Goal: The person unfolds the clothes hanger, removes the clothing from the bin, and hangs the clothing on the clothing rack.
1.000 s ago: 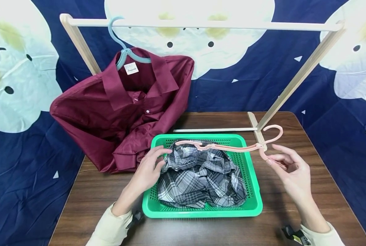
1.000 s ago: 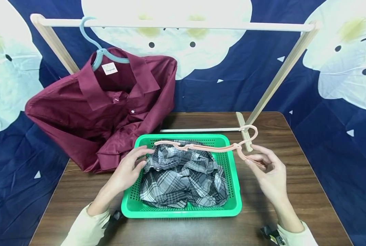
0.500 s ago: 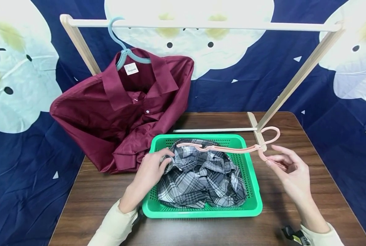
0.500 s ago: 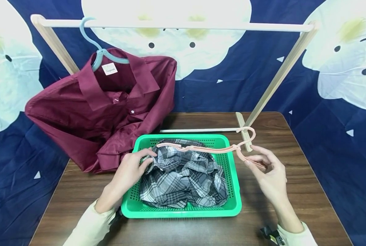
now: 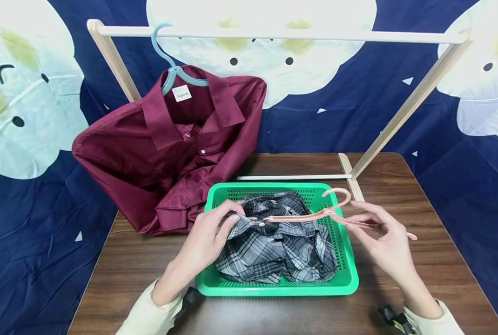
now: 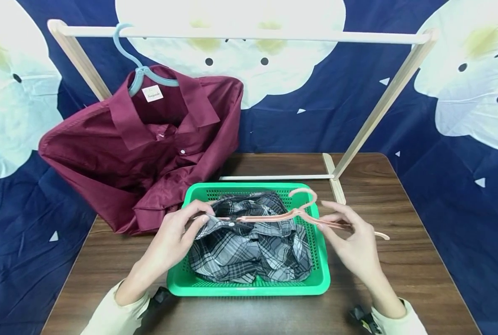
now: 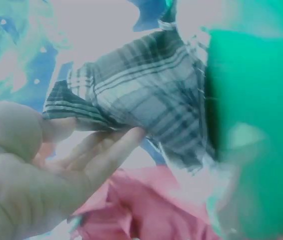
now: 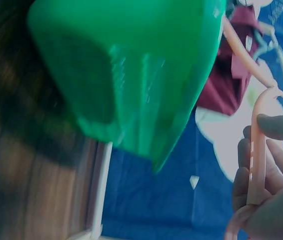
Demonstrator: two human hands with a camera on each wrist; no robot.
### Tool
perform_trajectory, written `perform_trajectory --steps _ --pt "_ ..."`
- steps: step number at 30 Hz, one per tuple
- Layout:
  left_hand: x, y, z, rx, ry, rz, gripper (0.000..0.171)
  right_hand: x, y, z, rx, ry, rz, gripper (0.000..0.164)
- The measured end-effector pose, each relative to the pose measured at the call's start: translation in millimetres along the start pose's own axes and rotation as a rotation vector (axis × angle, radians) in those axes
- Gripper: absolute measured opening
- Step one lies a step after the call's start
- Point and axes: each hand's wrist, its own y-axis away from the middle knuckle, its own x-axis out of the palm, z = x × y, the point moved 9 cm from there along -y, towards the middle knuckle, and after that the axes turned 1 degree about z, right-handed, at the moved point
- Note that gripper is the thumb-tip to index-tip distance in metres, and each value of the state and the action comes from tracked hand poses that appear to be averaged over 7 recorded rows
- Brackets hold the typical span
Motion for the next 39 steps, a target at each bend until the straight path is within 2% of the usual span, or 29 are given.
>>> perform_trajectory --steps 3,10,16,20,22,24,26,30,33,36,39 --pt "0.8 -1.6 -8.3 -0.009 0.043 0.006 0.004 13 -3 16 -0.045 0.035 0.025 0.063" --pt "2.5 -5.7 -25.1 -0.067 0.164 -0.004 0.009 42 -4 44 -0.085 -0.016 0.04 0.057" --pt "0.4 -5.0 -37.0 -0.09 0.276 -0.058 0.01 57 -3 56 -0.059 -0.055 0.041 0.055" --pt "7.2 -2.3 -43.0 -0.13 0.438 -0.068 0.01 63 0 58 -0.019 -0.067 0.029 0.051" --pt "12.2 -1.4 -47.8 -0.127 0.463 -0.06 0.01 65 1 58 -0.008 -0.07 0.02 0.05" --pt "14.8 -0.9 -54.0 -0.081 0.38 -0.053 0.01 67 1 58 0.0 -0.075 0.011 0.051" --pt "15.3 -1.5 -60.5 -0.013 0.241 -0.063 0.014 66 2 59 -0.005 -0.071 -0.002 0.052" --pt "17.2 -2.7 -65.7 0.11 0.002 -0.073 0.035 66 3 62 -0.014 -0.051 -0.007 0.053" --pt "20.2 -3.5 -62.8 0.14 -0.088 -0.06 0.05 66 4 63 -0.016 -0.045 -0.008 0.053" --pt "21.9 -4.5 -58.8 0.16 -0.138 -0.054 0.049 65 4 63 -0.014 -0.052 -0.005 0.053" --pt "25.3 -6.0 -56.1 0.174 -0.155 -0.01 0.049 67 4 62 -0.007 -0.06 0.016 0.052"
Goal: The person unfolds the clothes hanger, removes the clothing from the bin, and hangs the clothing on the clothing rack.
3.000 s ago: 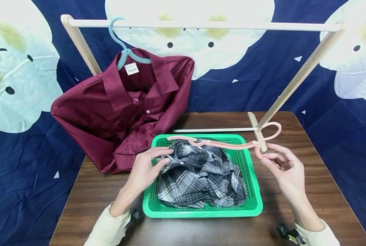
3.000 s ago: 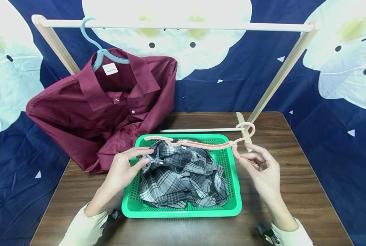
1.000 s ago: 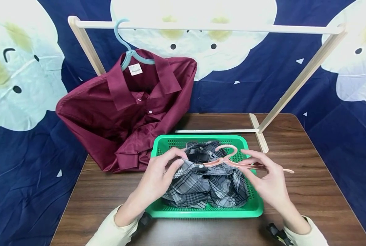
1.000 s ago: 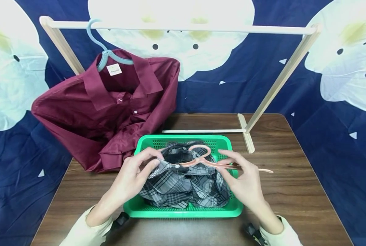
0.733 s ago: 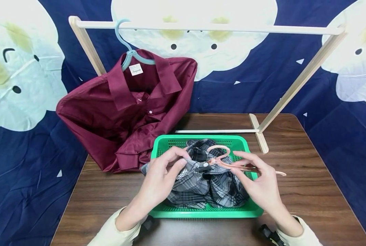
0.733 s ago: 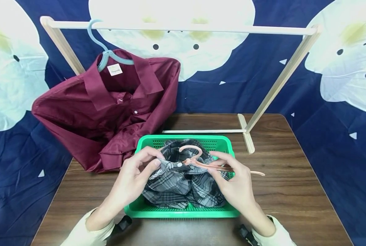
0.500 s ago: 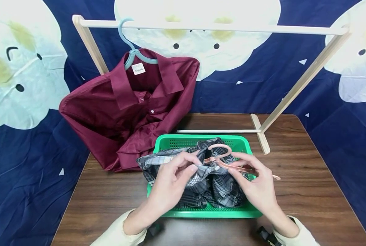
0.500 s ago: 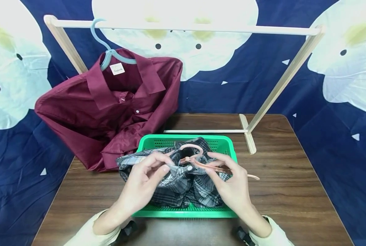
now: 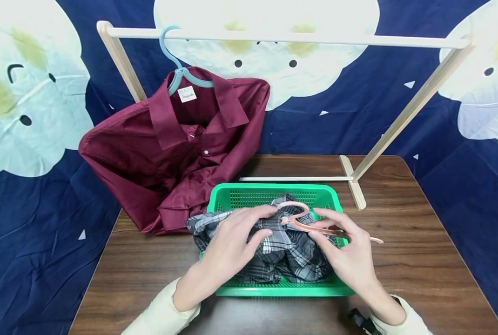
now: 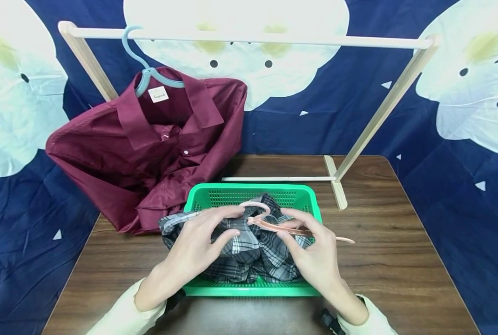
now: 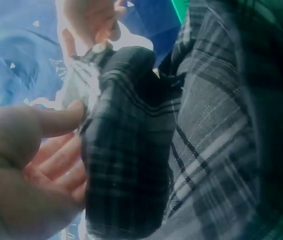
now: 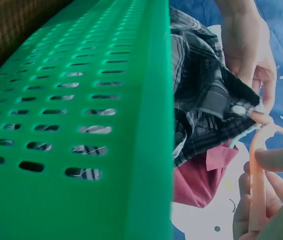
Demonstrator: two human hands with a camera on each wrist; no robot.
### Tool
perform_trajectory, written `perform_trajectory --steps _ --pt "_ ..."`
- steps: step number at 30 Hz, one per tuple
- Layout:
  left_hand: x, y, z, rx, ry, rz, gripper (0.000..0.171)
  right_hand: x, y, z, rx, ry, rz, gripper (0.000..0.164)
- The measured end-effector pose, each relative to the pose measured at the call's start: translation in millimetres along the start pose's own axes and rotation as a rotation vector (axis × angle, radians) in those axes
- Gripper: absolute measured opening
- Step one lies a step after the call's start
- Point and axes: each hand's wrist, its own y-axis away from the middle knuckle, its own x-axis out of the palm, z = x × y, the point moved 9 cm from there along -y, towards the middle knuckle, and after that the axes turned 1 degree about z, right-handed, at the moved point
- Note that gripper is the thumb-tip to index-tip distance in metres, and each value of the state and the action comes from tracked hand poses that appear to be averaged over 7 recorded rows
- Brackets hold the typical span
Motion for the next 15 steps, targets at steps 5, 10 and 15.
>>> perform_trajectory --steps 5,10,15 --pt "7.5 -0.9 0.0 0.042 -0.029 0.071 0.064 1 1 -3 -0.016 -0.009 0.015 0.049" --pt "4.3 -1.0 2.4 0.033 -0.04 0.069 0.072 -13 -4 5 -0.168 -0.23 -0.076 0.045" --pt "-3.9 -2.2 6.1 0.021 0.006 0.024 0.07 -51 -7 4 -0.288 -0.474 -0.308 0.032"
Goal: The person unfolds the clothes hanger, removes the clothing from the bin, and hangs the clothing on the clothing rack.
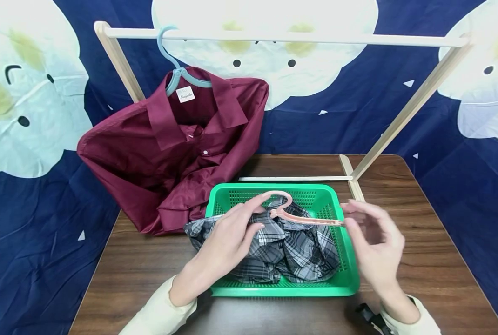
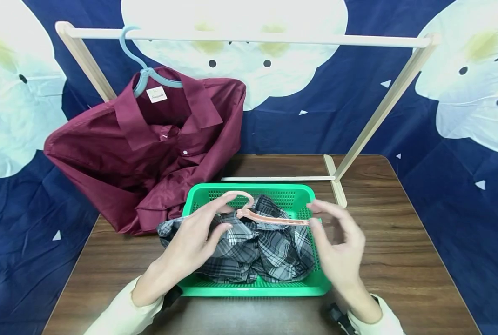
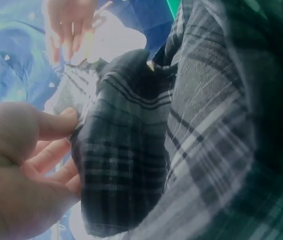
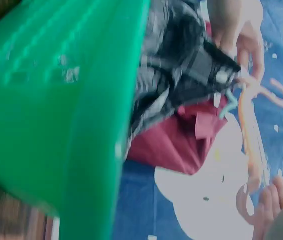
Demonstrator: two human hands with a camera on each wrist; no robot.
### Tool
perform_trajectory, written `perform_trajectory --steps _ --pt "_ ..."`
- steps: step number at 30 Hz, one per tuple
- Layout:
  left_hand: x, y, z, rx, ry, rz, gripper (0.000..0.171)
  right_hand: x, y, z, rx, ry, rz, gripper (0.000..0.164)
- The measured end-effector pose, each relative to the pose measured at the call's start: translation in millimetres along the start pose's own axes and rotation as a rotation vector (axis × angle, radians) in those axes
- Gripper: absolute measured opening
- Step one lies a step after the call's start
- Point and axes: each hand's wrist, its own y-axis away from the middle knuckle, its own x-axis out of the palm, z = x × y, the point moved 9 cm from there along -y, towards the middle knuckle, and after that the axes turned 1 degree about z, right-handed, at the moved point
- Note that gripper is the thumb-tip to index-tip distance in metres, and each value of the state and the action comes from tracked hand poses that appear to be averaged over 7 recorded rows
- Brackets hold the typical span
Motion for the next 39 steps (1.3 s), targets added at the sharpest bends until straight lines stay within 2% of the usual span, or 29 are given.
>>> perform_trajectory --steps 3,6,8,10,12,14,16,19,23,25,27,30,33,35,38,39 --pt "-2.7 0.9 4.0 0.005 0.027 -0.03 0.069 -29 -7 -4 0.004 0.011 -0.175 0.022" --pt "-2.7 3.6 12.0 -0.023 0.062 -0.04 0.067 -55 -14 -23 0.057 -0.11 -0.299 0.021" --pt "-3.9 4.4 14.9 -0.037 0.08 -0.047 0.066 -67 -16 -41 0.1 -0.23 -0.331 0.026" --pt "-6.8 3.9 14.3 -0.039 0.085 -0.057 0.066 -73 -15 -61 0.163 -0.293 -0.313 0.031" --pt "-10.6 2.5 11.2 -0.024 0.079 -0.073 0.064 -73 -12 -79 0.236 -0.24 -0.238 0.03" --pt "-12.2 2.3 11.2 -0.018 0.086 -0.083 0.063 -66 -8 -93 0.295 -0.155 -0.1 0.029" --pt "-11.9 2.7 13.4 -0.019 0.096 -0.085 0.06 -54 -2 -104 0.327 -0.067 0.085 0.035" --pt "-10.2 3.6 17.4 -0.023 0.113 -0.086 0.058 -30 12 -118 0.369 0.085 0.402 0.056" --pt "-11.3 2.6 16.3 -0.016 0.107 -0.09 0.06 -7 29 -128 0.334 0.416 0.765 0.07" --pt "-13.0 1.5 13.7 -0.008 0.101 -0.096 0.061 2 34 -130 0.28 0.537 0.888 0.07" --pt "-14.0 1.0 12.7 -0.003 0.097 -0.101 0.061 10 37 -131 0.241 0.584 0.983 0.069" --pt "-15.2 1.1 13.3 -0.002 0.097 -0.105 0.059 18 39 -131 0.235 0.58 1.07 0.063" --pt "-14.6 1.9 17.1 -0.015 0.1 -0.097 0.059 19 38 -131 0.265 0.559 1.065 0.057" --pt "-15.2 2.0 18.2 -0.017 0.095 -0.092 0.059 16 35 -130 0.296 0.532 1.012 0.048" --pt "-15.4 2.2 21.5 -0.025 0.1 -0.087 0.059 6 29 -127 0.334 0.488 0.873 0.034" --pt "-15.9 2.3 22.6 -0.025 0.101 -0.09 0.059 2 26 -126 0.351 0.452 0.82 0.035"
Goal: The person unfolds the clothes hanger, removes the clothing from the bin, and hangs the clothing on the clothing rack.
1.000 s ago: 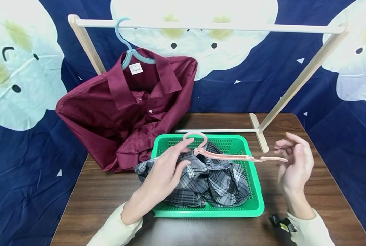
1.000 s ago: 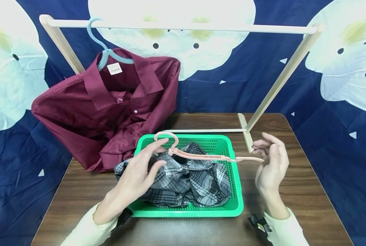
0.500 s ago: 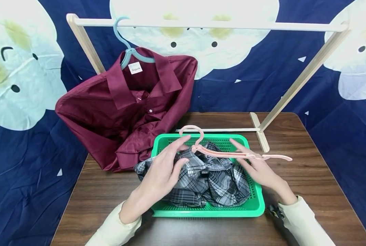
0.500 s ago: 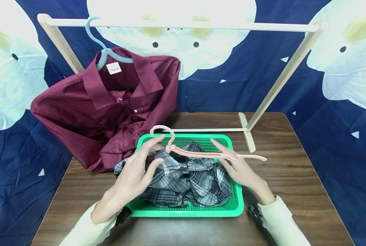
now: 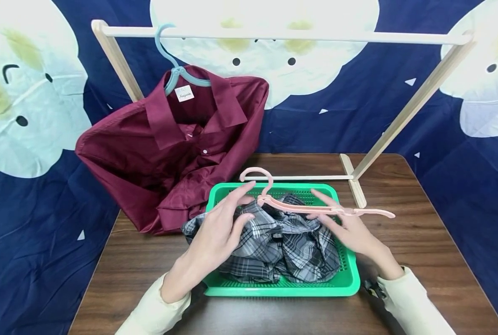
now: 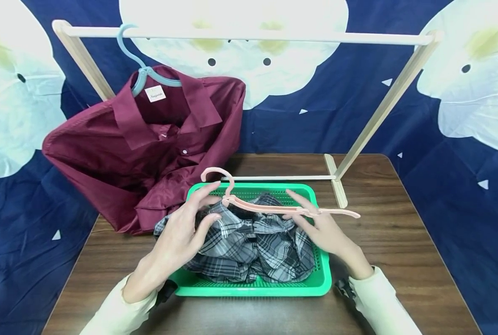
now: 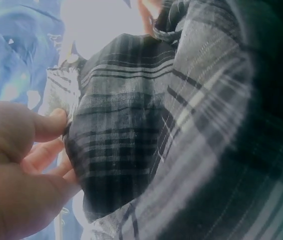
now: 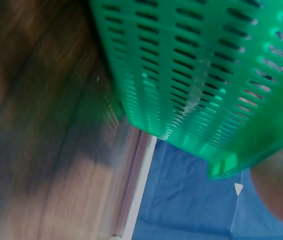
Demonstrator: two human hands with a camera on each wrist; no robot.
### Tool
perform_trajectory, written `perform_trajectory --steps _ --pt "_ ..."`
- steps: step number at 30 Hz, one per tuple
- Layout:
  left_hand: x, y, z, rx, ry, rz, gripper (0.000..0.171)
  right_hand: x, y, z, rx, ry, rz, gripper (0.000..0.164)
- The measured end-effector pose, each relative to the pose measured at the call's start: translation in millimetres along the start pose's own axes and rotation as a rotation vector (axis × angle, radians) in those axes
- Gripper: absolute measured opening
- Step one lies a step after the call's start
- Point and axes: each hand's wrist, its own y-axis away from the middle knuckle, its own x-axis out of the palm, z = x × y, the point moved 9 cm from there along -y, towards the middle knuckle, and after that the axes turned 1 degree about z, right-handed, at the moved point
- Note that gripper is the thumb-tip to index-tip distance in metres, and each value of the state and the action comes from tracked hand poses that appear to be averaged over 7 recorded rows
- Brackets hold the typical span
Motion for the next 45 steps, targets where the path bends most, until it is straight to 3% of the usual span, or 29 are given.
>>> perform_trajectory --steps 3,6,11,18,21,28,33,41,45 --pt "-3.1 0.0 1.8 -0.002 -0.004 -0.009 0.061 -17 6 1 0.007 -0.104 -0.131 0.045" --pt "-5.1 -0.2 4.2 -0.009 -0.012 -0.009 0.062 -36 13 9 -0.041 -0.175 -0.258 0.05" --pt "-7.1 -4.7 -3.5 0.009 -0.06 0.011 0.063 -61 29 24 -0.195 -0.342 -0.412 0.037" --pt "-10.0 -4.9 0.3 0.007 -0.088 0.007 0.063 -72 43 36 -0.461 -0.644 -0.418 0.026" --pt "-10.4 -4.9 1.6 0.003 -0.084 0.025 0.065 -73 44 38 -0.517 -0.744 -0.424 0.024" --pt "-8.1 -5.5 0.3 0.008 -0.102 0.057 0.07 -78 46 34 -0.471 -0.736 -0.517 0.016" --pt "-11.4 -6.3 0.2 0.005 -0.095 0.032 0.072 -86 51 31 -0.394 -0.607 -0.574 0.009" --pt "-20.5 -7.5 3.9 -0.023 -0.07 -0.035 0.072 -90 46 54 -0.449 -0.471 -0.513 0.007" --pt "-25.1 -9.0 2.1 -0.006 -0.07 -0.078 0.072 -90 42 73 -0.498 -0.335 -0.478 0.011"
